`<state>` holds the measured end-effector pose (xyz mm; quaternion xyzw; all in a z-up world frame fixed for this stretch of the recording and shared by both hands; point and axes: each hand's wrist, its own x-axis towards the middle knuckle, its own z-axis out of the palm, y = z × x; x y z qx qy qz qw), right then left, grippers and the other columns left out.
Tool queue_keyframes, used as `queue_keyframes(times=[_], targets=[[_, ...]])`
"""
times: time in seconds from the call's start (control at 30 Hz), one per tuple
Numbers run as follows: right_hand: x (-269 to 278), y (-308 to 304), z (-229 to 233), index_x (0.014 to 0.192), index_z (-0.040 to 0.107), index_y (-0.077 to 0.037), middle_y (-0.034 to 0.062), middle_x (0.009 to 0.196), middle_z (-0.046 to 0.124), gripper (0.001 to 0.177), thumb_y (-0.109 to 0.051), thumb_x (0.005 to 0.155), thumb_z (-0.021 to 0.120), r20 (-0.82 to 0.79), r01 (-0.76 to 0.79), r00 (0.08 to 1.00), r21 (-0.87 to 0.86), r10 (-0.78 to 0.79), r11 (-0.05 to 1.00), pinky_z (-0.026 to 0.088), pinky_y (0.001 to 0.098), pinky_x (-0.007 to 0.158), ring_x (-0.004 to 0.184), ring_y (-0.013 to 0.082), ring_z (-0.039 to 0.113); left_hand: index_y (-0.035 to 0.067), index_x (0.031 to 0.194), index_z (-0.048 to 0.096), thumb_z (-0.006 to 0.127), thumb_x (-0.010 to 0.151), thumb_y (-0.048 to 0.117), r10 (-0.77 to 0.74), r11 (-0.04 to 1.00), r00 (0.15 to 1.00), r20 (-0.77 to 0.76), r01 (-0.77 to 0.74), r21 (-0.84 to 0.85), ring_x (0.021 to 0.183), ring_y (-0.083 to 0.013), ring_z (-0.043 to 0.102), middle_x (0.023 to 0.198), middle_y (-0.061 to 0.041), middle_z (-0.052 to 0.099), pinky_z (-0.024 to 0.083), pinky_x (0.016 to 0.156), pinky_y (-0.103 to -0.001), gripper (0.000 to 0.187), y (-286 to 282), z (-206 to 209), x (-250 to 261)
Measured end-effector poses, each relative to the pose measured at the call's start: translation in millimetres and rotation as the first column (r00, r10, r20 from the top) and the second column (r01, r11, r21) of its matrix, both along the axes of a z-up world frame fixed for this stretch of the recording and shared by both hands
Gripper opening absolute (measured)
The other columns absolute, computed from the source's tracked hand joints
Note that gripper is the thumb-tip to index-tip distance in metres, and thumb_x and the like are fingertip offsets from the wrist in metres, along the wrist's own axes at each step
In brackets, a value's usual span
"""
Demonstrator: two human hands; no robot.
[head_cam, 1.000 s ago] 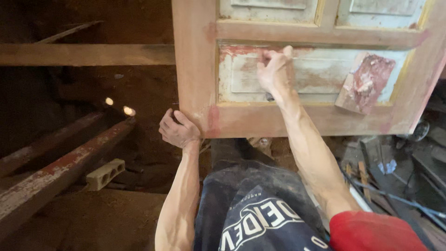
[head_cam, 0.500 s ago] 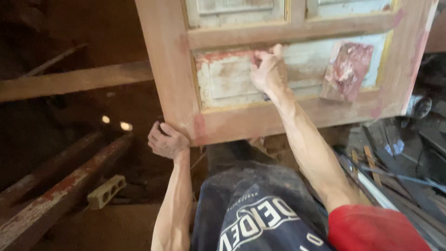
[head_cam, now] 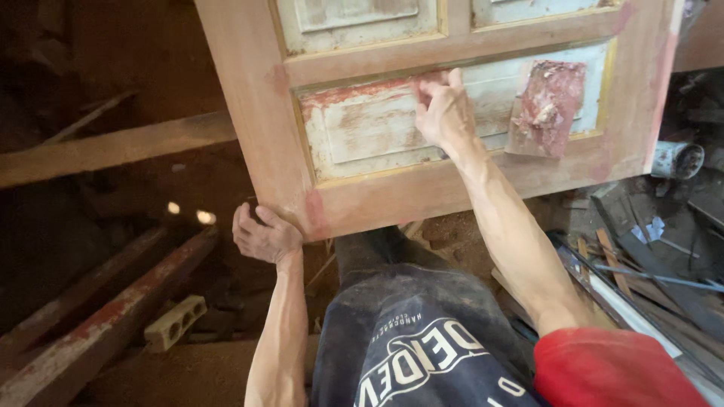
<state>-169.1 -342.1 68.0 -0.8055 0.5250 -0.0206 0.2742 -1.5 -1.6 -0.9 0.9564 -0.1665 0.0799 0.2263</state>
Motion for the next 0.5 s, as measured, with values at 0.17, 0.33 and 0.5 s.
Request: queue_keyframes(times=[0.17,0.33,0.5], targets=[[-3.8,-10.5,16.9,0.107,0.078,-0.01,0.0279,0.107,0.074,0.039,-0.044,0.107,0.059,-0.221,0.208,0.957,0.08,-0.186,0.975,0.054,0.049,0.094,0.105,0.0402,0.07,0.01,0.123,0.064,0.058,0.107,0.031,0.033,0.999,0.999,0.022,-0.034,0.036,0.117,-0.0329,0.059,0.125,-0.007,0.065,0.046,0.095,-0.051,0.027,1.3,-2.7,-1.1],[25.1,-4.1,4.3,0.106,0.074,-0.001,0.0291,0.11,0.072,0.037,-0.032,0.098,0.054,-0.165,0.282,0.952,0.159,-0.256,0.946,0.055,0.0496,0.094,0.102,0.0407,0.071,0.008,0.121,0.067,0.06,0.104,0.029,0.053,0.998,0.998,0.023,-0.054,0.022,0.112,-0.0362,0.061,0.12,-0.012,0.067,0.048,0.092,-0.052,0.028,2.3,-5.5,-0.4],[67.9,22.4,-13.8,0.099,0.071,0.013,0.0456,0.109,0.063,0.037,-0.02,0.083,0.065,-0.105,0.067,0.99,-0.236,-0.094,0.97,0.042,0.0503,0.107,0.107,0.0514,0.065,0.006,0.121,0.069,0.062,0.103,0.029,0.084,0.996,0.996,-0.027,-0.083,0.041,0.106,-0.0405,0.061,0.117,-0.018,0.068,0.049,0.086,-0.055,0.03,4.0,-4.7,-3.1]])
